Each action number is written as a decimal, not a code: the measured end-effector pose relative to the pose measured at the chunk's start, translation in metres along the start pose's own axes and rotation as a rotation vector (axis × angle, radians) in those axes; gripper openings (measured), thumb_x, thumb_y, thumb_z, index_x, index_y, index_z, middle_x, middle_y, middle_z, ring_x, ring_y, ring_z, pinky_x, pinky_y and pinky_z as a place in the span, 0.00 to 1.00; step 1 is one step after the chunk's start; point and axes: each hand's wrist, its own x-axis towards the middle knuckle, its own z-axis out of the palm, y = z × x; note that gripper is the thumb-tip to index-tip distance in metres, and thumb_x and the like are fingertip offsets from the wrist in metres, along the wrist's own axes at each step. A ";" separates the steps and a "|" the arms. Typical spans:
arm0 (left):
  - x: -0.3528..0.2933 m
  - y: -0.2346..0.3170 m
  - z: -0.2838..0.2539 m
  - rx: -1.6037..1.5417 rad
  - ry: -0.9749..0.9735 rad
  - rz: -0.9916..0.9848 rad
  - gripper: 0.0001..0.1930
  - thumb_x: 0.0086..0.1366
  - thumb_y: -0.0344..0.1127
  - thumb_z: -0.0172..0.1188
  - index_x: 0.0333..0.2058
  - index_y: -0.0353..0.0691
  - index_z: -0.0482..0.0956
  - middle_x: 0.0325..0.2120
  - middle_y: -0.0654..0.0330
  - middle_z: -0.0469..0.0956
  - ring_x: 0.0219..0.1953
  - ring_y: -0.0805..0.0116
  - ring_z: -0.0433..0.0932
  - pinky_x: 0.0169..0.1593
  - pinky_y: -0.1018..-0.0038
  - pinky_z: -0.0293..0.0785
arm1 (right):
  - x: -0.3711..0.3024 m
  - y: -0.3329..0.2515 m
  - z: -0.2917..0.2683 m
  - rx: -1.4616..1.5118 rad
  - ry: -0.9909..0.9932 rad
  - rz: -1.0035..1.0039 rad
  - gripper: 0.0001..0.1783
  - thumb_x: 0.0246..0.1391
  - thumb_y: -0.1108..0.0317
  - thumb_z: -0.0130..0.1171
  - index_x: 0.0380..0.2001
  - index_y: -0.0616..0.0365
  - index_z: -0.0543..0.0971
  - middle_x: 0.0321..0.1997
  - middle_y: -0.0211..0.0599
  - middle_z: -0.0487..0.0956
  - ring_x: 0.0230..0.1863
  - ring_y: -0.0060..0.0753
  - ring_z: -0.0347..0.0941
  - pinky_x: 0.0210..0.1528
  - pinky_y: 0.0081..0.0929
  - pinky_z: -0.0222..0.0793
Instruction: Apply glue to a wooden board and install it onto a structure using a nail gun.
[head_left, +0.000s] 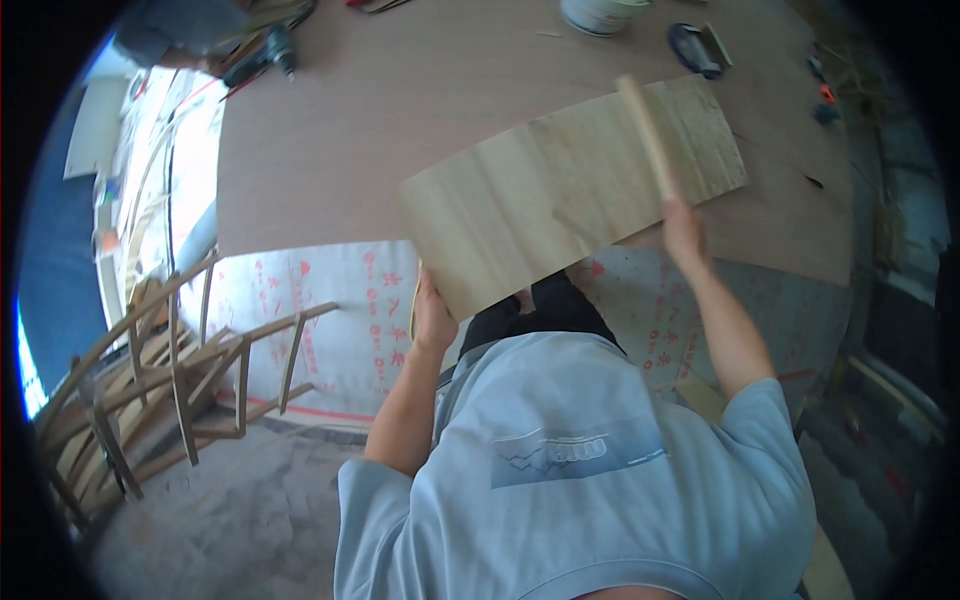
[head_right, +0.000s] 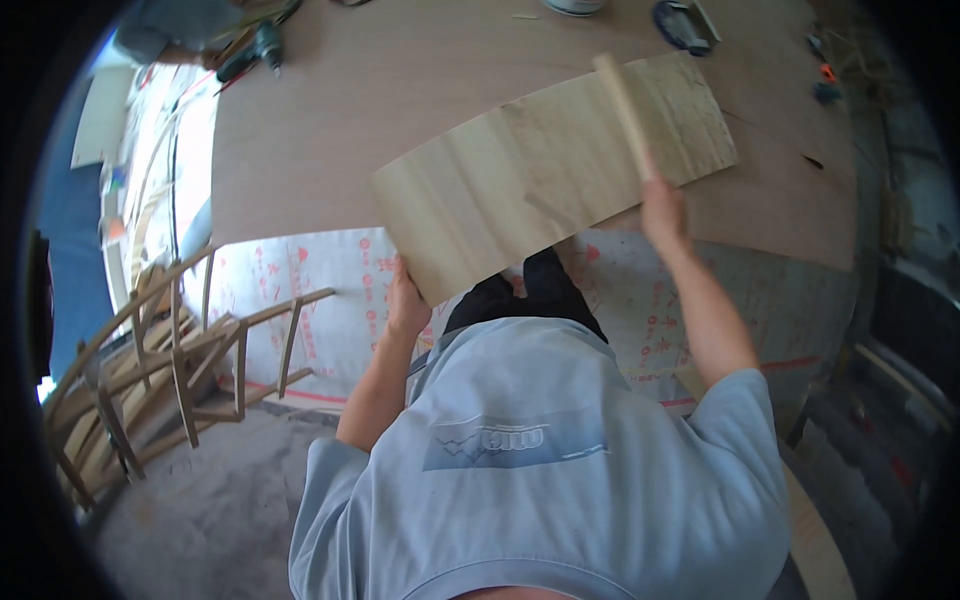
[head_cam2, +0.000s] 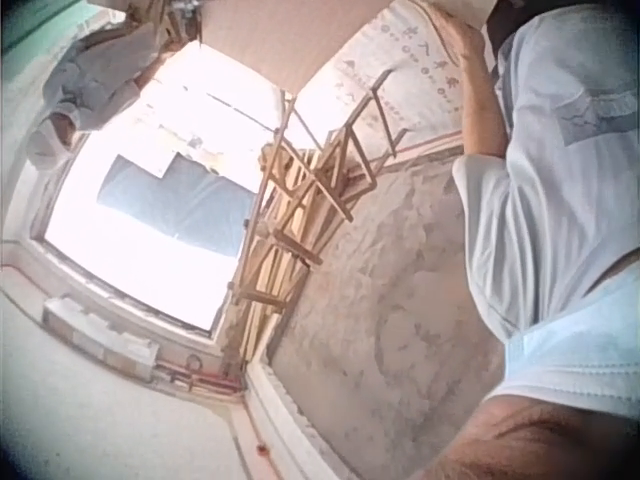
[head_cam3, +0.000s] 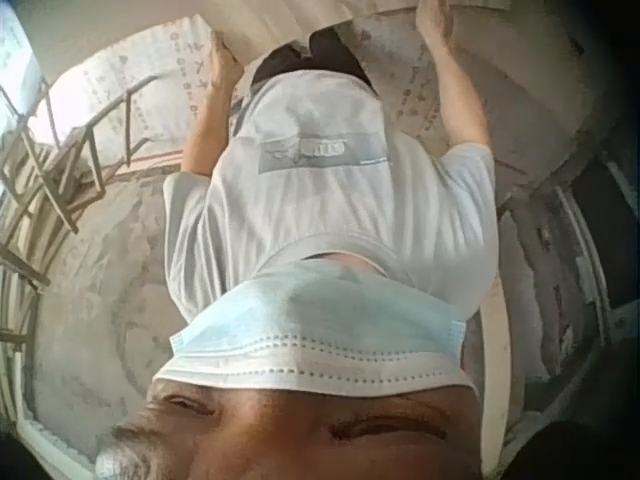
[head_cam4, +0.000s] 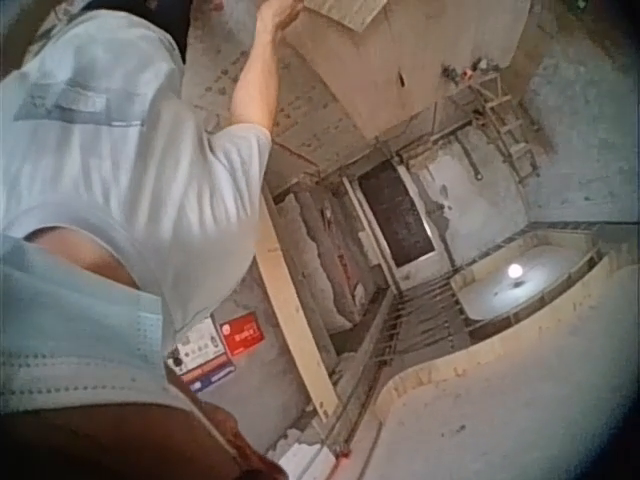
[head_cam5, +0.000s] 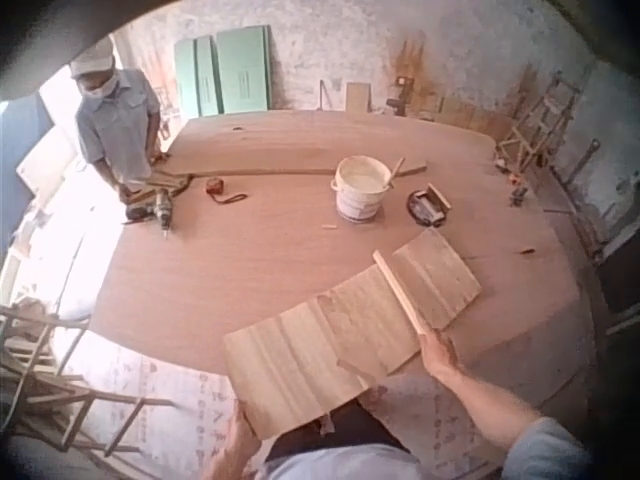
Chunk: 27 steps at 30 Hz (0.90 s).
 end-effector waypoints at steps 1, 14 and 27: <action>-0.002 0.003 0.004 -0.008 0.025 0.015 0.28 0.74 0.54 0.34 0.63 0.42 0.59 0.58 0.56 0.67 0.59 0.61 0.68 0.61 0.64 0.65 | -0.022 -0.038 0.026 -0.033 -0.065 -0.142 0.36 0.58 0.73 0.47 0.68 0.34 0.55 0.34 0.56 0.77 0.35 0.53 0.77 0.37 0.48 0.72; -0.003 0.009 0.007 -0.087 -0.011 -0.047 0.27 0.73 0.55 0.34 0.60 0.42 0.63 0.57 0.57 0.68 0.58 0.60 0.69 0.61 0.62 0.66 | -0.051 -0.136 0.046 0.001 -0.311 -0.381 0.33 0.59 0.74 0.43 0.68 0.39 0.55 0.34 0.53 0.77 0.34 0.52 0.78 0.34 0.45 0.77; 0.017 0.028 0.004 0.064 -0.219 0.013 0.22 0.67 0.35 0.56 0.56 0.34 0.64 0.50 0.53 0.73 0.52 0.59 0.74 0.53 0.63 0.74 | -0.128 0.075 -0.011 -0.045 0.116 0.250 0.32 0.62 0.68 0.46 0.67 0.33 0.55 0.38 0.55 0.79 0.39 0.58 0.77 0.38 0.49 0.73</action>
